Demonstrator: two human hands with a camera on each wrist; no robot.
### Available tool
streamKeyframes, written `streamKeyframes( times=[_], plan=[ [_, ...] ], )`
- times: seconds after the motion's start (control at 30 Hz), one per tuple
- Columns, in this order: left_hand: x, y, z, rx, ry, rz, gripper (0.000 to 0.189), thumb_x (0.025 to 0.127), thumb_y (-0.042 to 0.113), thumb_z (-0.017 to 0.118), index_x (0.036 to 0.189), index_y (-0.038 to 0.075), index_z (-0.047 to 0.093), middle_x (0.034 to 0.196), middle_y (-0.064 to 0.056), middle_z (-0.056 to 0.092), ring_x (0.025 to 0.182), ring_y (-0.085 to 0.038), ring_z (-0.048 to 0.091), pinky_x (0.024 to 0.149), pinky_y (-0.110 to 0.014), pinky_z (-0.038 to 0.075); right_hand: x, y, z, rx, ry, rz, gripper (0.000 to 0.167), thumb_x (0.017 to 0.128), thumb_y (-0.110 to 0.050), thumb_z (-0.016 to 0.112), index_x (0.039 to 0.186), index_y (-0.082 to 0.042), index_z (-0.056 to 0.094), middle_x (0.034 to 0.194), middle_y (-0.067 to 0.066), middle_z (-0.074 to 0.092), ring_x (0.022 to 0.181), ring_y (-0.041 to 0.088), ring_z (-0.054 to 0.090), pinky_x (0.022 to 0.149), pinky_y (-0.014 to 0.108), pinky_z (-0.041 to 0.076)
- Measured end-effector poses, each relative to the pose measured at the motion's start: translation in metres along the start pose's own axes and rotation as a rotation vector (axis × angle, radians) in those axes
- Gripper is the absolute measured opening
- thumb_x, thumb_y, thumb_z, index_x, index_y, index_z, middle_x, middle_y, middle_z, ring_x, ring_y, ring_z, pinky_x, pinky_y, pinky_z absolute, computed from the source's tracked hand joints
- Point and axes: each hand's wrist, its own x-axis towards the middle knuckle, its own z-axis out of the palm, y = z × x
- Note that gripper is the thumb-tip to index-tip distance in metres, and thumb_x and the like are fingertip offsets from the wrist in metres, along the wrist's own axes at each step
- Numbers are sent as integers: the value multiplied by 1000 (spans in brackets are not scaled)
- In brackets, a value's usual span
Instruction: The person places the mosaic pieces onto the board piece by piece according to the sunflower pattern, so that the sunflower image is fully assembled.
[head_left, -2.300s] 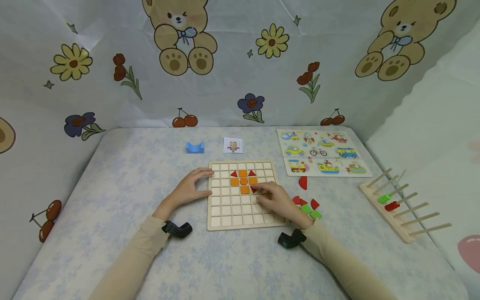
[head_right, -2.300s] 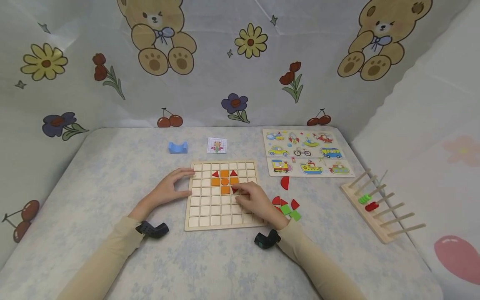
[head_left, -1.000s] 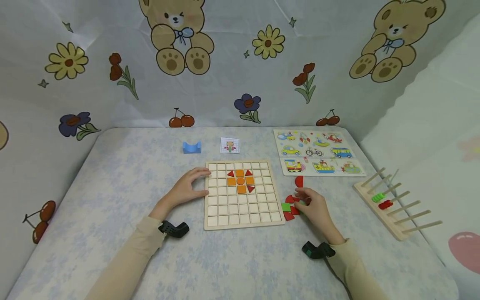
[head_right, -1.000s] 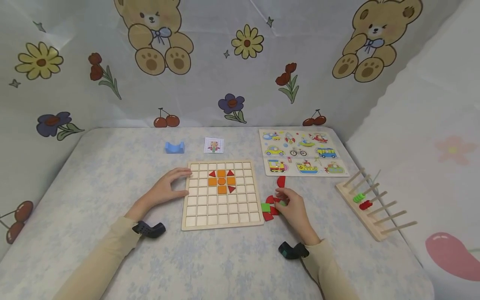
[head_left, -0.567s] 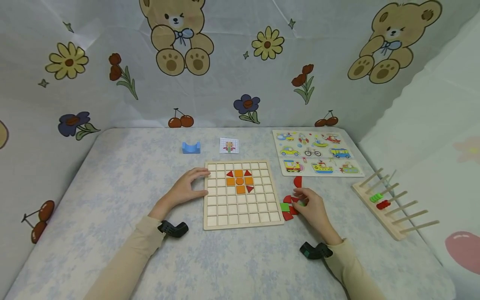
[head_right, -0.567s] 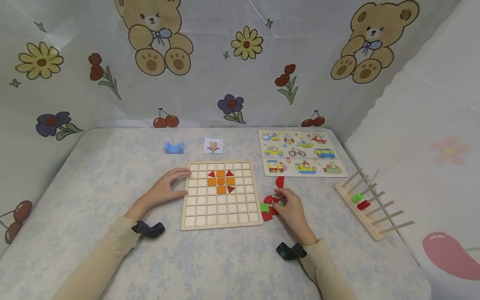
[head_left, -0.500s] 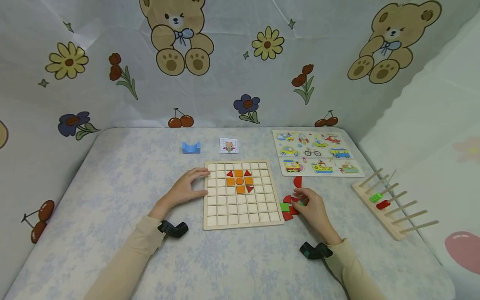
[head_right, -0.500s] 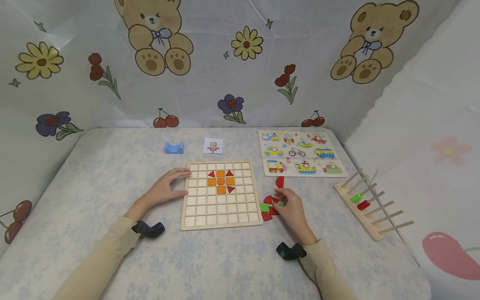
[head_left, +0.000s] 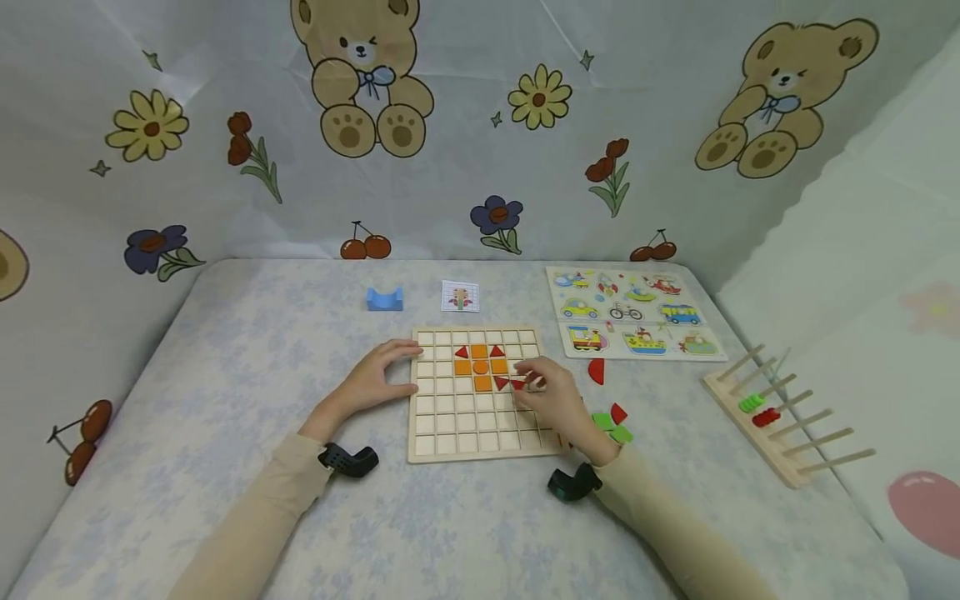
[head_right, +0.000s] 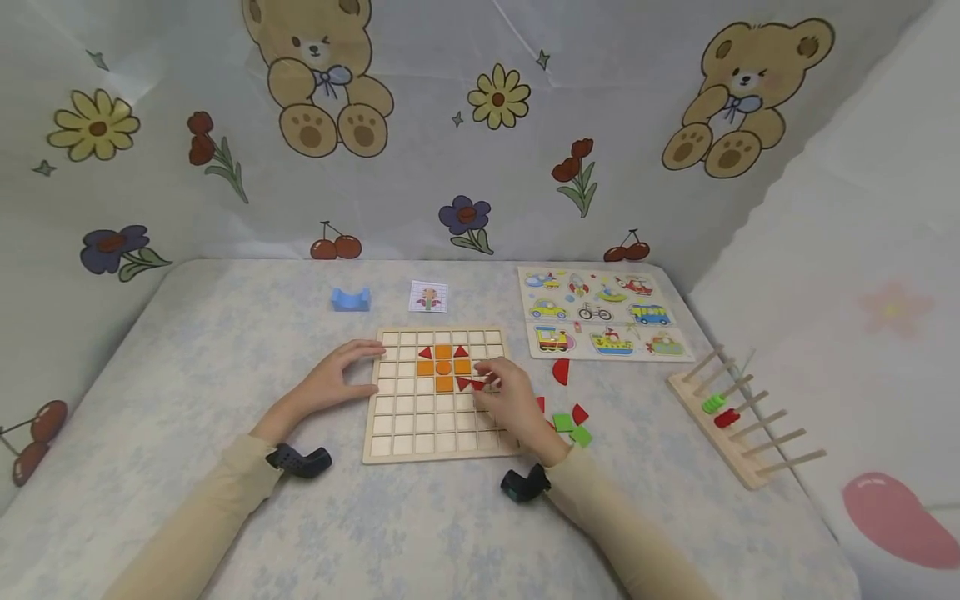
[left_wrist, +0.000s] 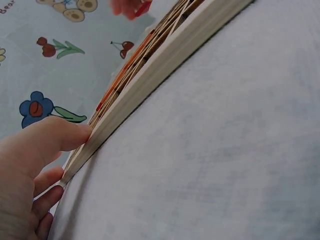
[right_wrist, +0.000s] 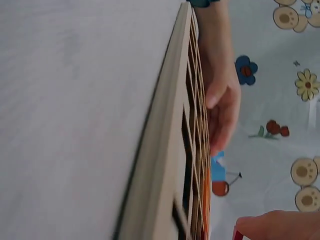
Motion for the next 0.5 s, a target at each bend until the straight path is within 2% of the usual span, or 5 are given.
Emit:
streamKeyframes(
  times=[0.13,0.23,0.33,0.5],
  plan=[
    [2,0,2,-1,-2,0,61,80,26,77,135,12,54,143,-10,46,138,-32,37,113,-54,31,18,-18,30,52,-91,-59,33,79,1,73,111,3,66,102,15,67,86,25,60,72,34,53],
    [2,2,3,-11,-1,4,61,80,25,77,135,11,54,143,-10,46,137,-33,37,113,-55,31,29,-23,45,60,-129,-57,34,79,1,73,112,1,65,106,14,67,88,23,60,77,33,53],
    [3,3,3,-16,-1,14,61,80,25,77,135,10,54,143,-11,46,137,-34,38,113,-55,31,34,-23,53,50,-135,-40,36,78,0,74,113,0,65,107,13,67,92,23,62,82,35,54],
    [1,1,2,1,12,14,62,79,24,77,135,10,54,142,-11,47,136,-34,39,112,-55,32,35,-24,60,54,-153,-62,35,78,1,74,113,1,66,109,14,66,93,24,62,83,35,54]
  ],
)
